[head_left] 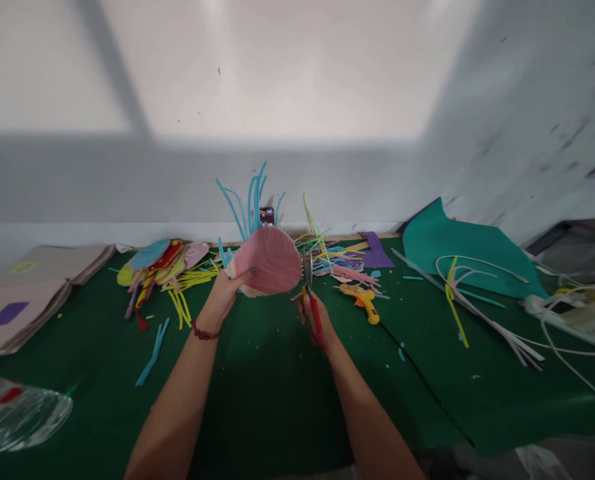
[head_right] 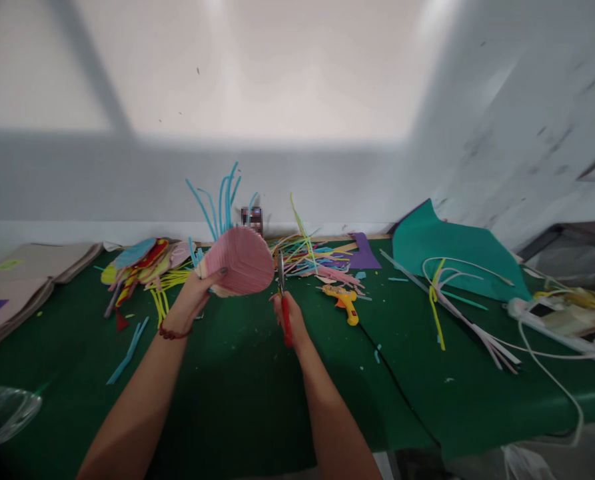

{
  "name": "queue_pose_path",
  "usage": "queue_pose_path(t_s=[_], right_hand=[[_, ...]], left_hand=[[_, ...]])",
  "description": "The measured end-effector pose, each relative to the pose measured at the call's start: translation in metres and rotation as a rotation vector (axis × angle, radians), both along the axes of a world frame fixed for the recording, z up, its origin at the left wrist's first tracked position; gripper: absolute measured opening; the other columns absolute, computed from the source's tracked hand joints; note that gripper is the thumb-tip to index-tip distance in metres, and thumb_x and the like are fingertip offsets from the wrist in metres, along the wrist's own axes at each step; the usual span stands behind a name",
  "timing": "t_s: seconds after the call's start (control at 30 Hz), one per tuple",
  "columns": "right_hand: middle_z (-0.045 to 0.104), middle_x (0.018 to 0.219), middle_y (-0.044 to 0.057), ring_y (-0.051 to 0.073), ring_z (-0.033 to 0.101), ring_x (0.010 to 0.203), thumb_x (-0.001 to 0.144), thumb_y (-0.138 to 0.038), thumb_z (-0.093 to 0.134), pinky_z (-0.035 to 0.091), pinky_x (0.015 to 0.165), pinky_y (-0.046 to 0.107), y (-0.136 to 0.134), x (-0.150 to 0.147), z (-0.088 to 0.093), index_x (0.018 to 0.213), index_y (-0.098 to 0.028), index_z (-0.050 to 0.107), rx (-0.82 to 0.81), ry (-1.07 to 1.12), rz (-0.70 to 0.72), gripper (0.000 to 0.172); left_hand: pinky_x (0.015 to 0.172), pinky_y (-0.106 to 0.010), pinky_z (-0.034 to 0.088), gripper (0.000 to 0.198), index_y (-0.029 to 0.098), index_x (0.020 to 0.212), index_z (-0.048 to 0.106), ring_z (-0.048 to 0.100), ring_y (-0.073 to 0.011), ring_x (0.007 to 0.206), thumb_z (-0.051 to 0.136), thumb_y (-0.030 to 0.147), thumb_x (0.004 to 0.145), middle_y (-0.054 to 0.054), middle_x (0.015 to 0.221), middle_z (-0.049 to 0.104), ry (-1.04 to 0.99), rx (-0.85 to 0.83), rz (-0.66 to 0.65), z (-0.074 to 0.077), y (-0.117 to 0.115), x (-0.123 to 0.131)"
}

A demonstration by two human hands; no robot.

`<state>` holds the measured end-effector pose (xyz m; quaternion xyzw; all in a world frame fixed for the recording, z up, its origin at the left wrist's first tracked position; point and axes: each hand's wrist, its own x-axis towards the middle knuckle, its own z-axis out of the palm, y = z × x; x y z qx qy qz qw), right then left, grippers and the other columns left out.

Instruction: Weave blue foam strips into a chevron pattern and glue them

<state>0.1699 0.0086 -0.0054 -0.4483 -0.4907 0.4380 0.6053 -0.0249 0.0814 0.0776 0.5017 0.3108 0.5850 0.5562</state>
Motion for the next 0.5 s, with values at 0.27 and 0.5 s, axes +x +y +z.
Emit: queue_pose_path(t_s=[0.27, 0.5], right_hand=[[0.043, 0.061, -0.005, 0.006, 0.037, 0.043, 0.082, -0.065, 0.045, 0.031, 0.04, 0.021, -0.0069, -0.0062, 0.0041, 0.081, -0.02, 0.053, -0.001, -0.005, 0.043, 0.045], [0.043, 0.062, -0.005, 0.007, 0.037, 0.044, 0.082, -0.066, 0.045, 0.031, 0.041, 0.022, -0.0056, -0.0045, 0.0009, 0.081, -0.021, 0.053, -0.002, -0.017, 0.042, 0.045]], left_hand=[[0.086, -0.035, 0.051, 0.053, 0.015, 0.101, 0.07, 0.067, -0.0238, 0.089, 0.084, 0.029, 0.052, -0.007, 0.093, 0.073, 0.029, 0.018, -0.009, -0.009, 0.0038, 0.0018], [0.088, -0.035, 0.05, 0.052, 0.015, 0.1, 0.07, 0.066, -0.0236, 0.091, 0.083, 0.03, 0.052, -0.008, 0.095, 0.073, 0.048, 0.053, 0.01, -0.008, 0.0047, 0.0002]])
